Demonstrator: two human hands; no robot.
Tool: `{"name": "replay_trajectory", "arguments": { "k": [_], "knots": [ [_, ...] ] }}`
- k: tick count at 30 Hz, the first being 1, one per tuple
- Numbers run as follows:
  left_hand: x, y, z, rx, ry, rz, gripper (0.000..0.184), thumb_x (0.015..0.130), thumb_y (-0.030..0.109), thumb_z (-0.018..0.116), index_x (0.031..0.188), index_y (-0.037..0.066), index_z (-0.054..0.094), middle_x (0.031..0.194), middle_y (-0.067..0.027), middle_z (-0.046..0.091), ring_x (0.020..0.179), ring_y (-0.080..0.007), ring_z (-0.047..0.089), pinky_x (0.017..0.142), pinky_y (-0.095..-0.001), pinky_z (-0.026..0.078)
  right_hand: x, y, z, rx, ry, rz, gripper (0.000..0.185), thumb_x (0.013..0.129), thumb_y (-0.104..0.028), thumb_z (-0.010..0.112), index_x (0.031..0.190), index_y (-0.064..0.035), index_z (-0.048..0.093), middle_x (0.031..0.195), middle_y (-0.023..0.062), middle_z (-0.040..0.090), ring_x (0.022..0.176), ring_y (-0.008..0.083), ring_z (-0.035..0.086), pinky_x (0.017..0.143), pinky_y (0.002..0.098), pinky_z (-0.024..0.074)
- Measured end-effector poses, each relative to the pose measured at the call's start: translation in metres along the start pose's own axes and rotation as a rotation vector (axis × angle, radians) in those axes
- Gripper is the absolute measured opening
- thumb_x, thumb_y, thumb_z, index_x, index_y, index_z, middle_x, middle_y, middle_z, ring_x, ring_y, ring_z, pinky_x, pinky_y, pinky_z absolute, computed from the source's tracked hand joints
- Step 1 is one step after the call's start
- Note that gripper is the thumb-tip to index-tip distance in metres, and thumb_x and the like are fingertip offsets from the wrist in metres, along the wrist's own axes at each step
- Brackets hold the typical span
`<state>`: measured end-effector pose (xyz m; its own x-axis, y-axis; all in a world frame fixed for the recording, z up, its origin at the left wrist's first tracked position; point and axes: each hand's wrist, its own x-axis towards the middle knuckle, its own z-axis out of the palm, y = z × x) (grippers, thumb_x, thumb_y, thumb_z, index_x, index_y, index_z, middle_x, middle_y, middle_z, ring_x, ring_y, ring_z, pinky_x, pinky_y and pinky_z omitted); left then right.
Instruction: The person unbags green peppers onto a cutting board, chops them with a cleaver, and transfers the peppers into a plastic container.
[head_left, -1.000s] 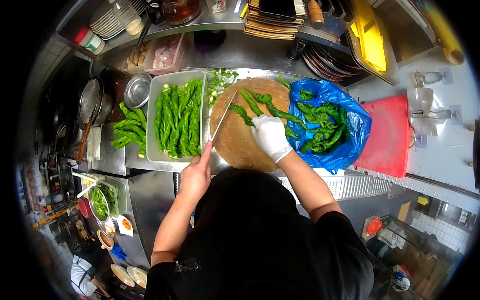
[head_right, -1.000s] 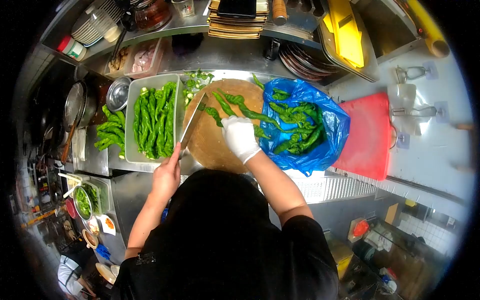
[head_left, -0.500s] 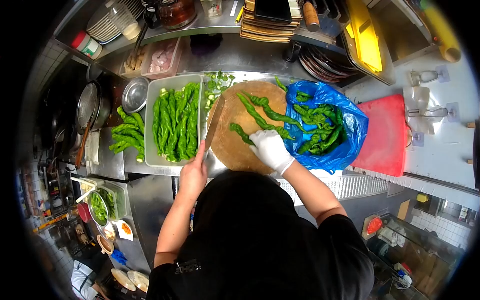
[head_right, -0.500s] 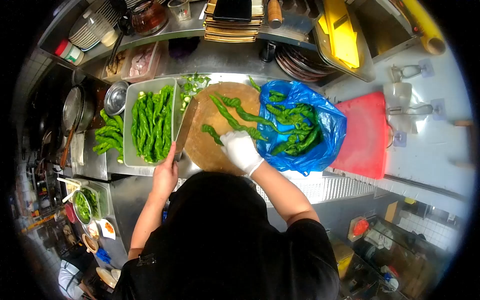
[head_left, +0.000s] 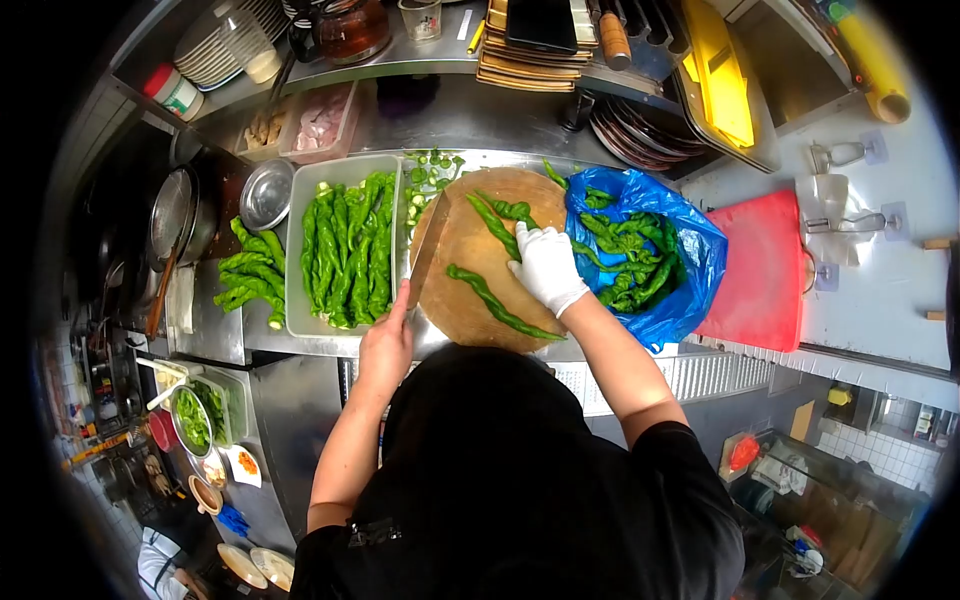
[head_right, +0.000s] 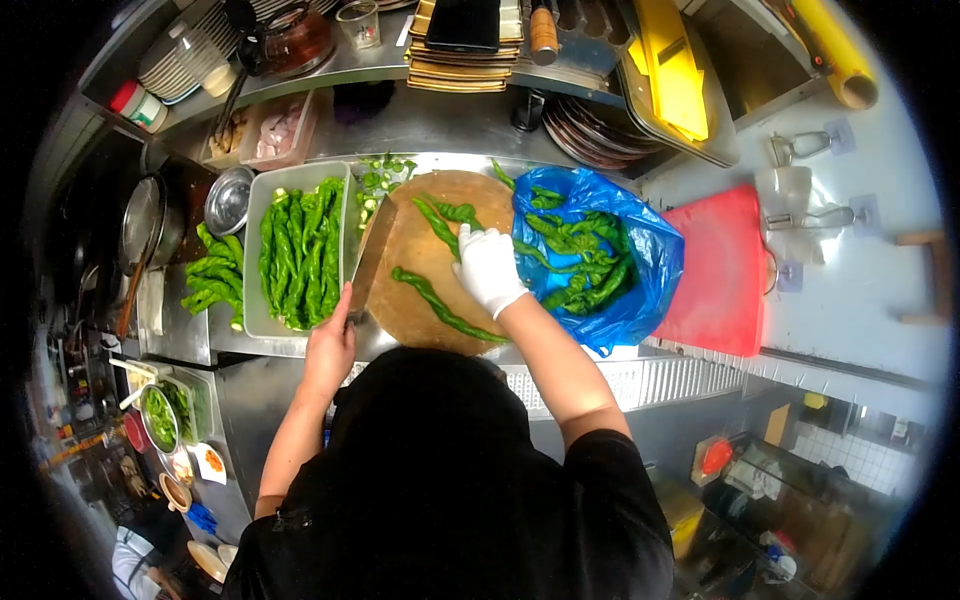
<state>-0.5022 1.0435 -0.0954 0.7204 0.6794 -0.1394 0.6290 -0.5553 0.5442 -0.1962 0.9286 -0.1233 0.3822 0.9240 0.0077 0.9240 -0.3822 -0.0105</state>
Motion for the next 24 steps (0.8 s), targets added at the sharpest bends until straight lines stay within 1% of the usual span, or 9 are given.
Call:
{"name": "replay_trajectory", "arguments": {
  "k": [3,8,10,12,13,16,18,21,24],
  "knots": [
    [0.0,0.001,0.003,-0.029,0.02,0.009,0.076,0.098,0.004,0.061,0.168,0.023,0.039,0.099,-0.0265,0.073,0.086,-0.0458,0.073,0.08,-0.056,0.058,0.003,0.001,0.021,0.002,0.053,-0.047,0.041,0.086,-0.024,0.074,0.12,-0.0019,0.073,0.094,0.0174,0.077,0.084,0.0365,0.074,0.075,0.0469,0.0573],
    [0.0,0.0,0.0,-0.048,0.016,-0.015,0.076,0.098,0.004,0.061,0.168,0.023,0.039,0.099,-0.0272,0.073,0.086,-0.0464,0.072,0.08,-0.0561,0.058,0.005,0.0,-0.044,0.531,-0.04,0.142,0.035,0.086,-0.025,0.072,0.112,-0.0016,0.072,0.094,0.0269,0.074,0.09,0.0418,0.074,0.085,0.0495,0.0592],
    [-0.001,-0.002,-0.001,-0.042,0.003,-0.028,0.077,0.098,0.004,0.062,0.168,0.023,0.039,0.099,-0.0275,0.073,0.086,-0.0469,0.072,0.08,-0.0562,0.058,0.006,0.006,-0.076,0.891,-0.079,0.16,0.038,0.089,-0.02,0.071,0.121,-0.0019,0.071,0.096,0.0218,0.076,0.09,0.0351,0.076,0.084,0.0466,0.0588],
    [0.001,0.001,-0.001,-0.049,0.005,-0.025,0.077,0.097,0.004,0.062,0.168,0.023,0.039,0.099,-0.0274,0.073,0.086,-0.0472,0.072,0.08,-0.0562,0.058,0.002,0.012,-0.095,1.41,-0.134,0.216,0.034,0.092,-0.003,0.065,0.125,-0.003,0.07,0.101,0.0026,0.071,0.094,0.0115,0.067,0.085,0.027,0.0529],
    [0.001,0.001,0.0,-0.066,0.013,-0.019,0.077,0.097,0.004,0.062,0.168,0.023,0.04,0.099,-0.0273,0.073,0.087,-0.0471,0.072,0.081,-0.0562,0.058,0.002,0.017,-0.101,1.472,-0.135,0.138,0.039,0.092,0.001,0.063,0.13,-0.0039,0.069,0.121,0.0032,0.072,0.113,0.0157,0.066,0.101,0.0294,0.0512],
    [0.0,-0.001,0.002,-0.1,0.028,-0.01,0.077,0.097,0.003,0.062,0.168,0.023,0.04,0.1,-0.027,0.073,0.087,-0.047,0.072,0.081,-0.056,0.058,0.001,0.025,-0.098,1.434,-0.113,-0.095,0.043,0.091,0.003,0.061,0.133,-0.0044,0.069,0.142,0.0101,0.068,0.132,0.0216,0.062,0.113,0.0327,0.0467],
    [0.0,-0.001,0.003,-0.103,0.029,-0.02,0.077,0.097,0.003,0.062,0.168,0.023,0.04,0.101,-0.0268,0.073,0.088,-0.0469,0.072,0.082,-0.0558,0.058,-0.002,0.034,-0.075,1.069,-0.119,-0.225,0.048,0.09,0.008,0.054,0.129,-0.0106,0.075,0.161,0.0168,0.055,0.144,0.0324,0.057,0.119,0.038,0.0438],
    [0.0,-0.001,0.001,-0.098,0.038,-0.009,0.076,0.097,0.003,0.063,0.167,0.024,0.041,0.1,-0.0272,0.073,0.087,-0.0468,0.072,0.081,-0.0556,0.058,-0.015,0.042,-0.015,0.9,-0.125,-0.184,0.047,0.09,0.007,0.054,0.128,-0.0106,0.076,0.152,0.018,0.062,0.139,0.0356,0.06,0.115,0.0395,0.0478],
    [0.001,-0.003,0.002,-0.074,0.006,-0.025,0.077,0.096,0.003,0.063,0.167,0.023,0.042,0.097,-0.0274,0.072,0.087,-0.0463,0.072,0.081,-0.0551,0.058,-0.029,0.012,-0.01,0.806,-0.042,0.02,0.037,0.099,-0.021,0.07,0.132,-0.0049,0.071,0.13,0.0229,0.072,0.118,0.0433,0.069,0.103,0.046,0.0555]
  ]
}}
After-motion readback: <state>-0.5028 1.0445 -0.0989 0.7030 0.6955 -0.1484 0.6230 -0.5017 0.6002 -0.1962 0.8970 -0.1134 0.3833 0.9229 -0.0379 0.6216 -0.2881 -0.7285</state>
